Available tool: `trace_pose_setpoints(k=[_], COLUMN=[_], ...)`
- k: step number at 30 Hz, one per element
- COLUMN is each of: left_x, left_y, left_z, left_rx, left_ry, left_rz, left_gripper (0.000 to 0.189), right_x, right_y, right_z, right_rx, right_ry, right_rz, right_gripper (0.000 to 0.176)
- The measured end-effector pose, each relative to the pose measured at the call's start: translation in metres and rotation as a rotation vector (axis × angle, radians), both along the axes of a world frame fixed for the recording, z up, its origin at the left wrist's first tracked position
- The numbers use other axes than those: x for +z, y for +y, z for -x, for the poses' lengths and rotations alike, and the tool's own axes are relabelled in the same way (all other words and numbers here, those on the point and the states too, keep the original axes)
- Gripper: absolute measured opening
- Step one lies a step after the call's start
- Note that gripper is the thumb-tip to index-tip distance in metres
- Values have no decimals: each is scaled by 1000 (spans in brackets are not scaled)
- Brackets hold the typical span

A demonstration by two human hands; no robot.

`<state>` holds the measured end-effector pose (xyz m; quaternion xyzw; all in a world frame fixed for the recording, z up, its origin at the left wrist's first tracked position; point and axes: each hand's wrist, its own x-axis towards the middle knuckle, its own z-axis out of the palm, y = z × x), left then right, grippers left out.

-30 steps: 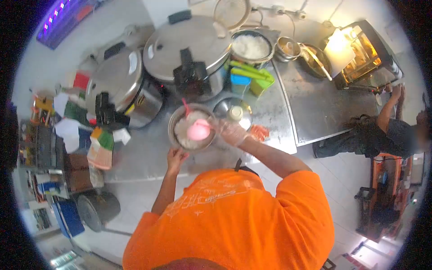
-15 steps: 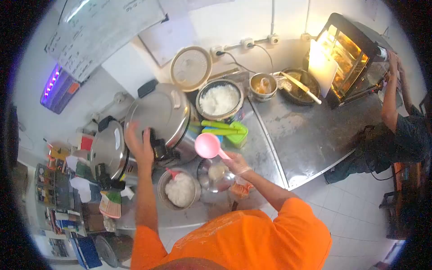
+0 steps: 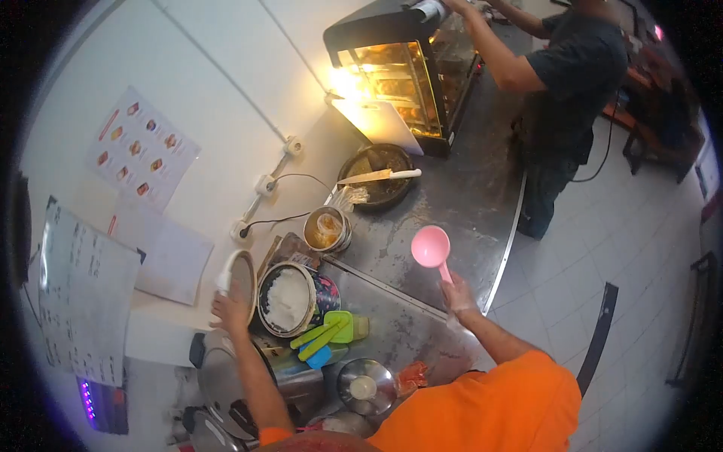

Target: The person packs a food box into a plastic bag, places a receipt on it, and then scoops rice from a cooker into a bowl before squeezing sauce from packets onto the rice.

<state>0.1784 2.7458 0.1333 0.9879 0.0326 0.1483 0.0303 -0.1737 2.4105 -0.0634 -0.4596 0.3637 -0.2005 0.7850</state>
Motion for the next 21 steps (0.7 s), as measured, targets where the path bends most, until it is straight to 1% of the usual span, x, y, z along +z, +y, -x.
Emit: trace_pose_setpoints(k=[2,4,5,6,7,8,9,10,11,12,13,15,16,18,19,20,21], left_x=[-37,-95,-112,-124,-132,-137,-141,-153,-170,-178,-150,-127,-119,-94,-96,-100,-100], left_y=[-21,-31,-40,-49,-52,-54,-55,-44,-23,-11,-9,3,13,25,51,85,112], left_z=[36,66,80,93,102,108,110,94,68,57,79,123,150,216,236,260,285], left_rx=[15,-143,-177,-211,-214,-218,-223,-294,-356,-417,-411,-523,-571,-652,-718,-768,-794], left_ry=[103,213,352,491,437,378,317,344,374,404,416,192,80,-109,-177,-248,-322], left_rz=[-101,32,40,49,21,-8,-36,58,150,248,405,489,530,606,504,400,291], left_gripper=[96,95,95,95,94,92,91,89,86,84,72,60,54,29,22,15,9], right_x=[-41,-21,-10,11,-2,33,99,82,85,85,81,72,68,61,48,45,5], right_y=[-7,8,18,30,47,69,82,96,117,137,151,166,168,174,182,182,200], right_z=[-56,-121,-155,-181,-229,-241,-226,-272,-289,-298,-305,-316,-316,-317,-325,-319,-348], right_rx=[-76,-229,-219,-165,-261,-172,68,279,249,211,335,580,651,821,783,697,530], right_ry=[112,162,104,56,-265,-411,-280,-161,-449,-737,-679,-548,-498,-401,-378,-368,-372], right_rz=[236,419,360,438,543,476,329,868,935,994,1126,1385,1514,1782,1793,1773,1749], right_gripper=[34,32,32,38,40,39,41,40,39,38,35,31,30,28,25,26,28])
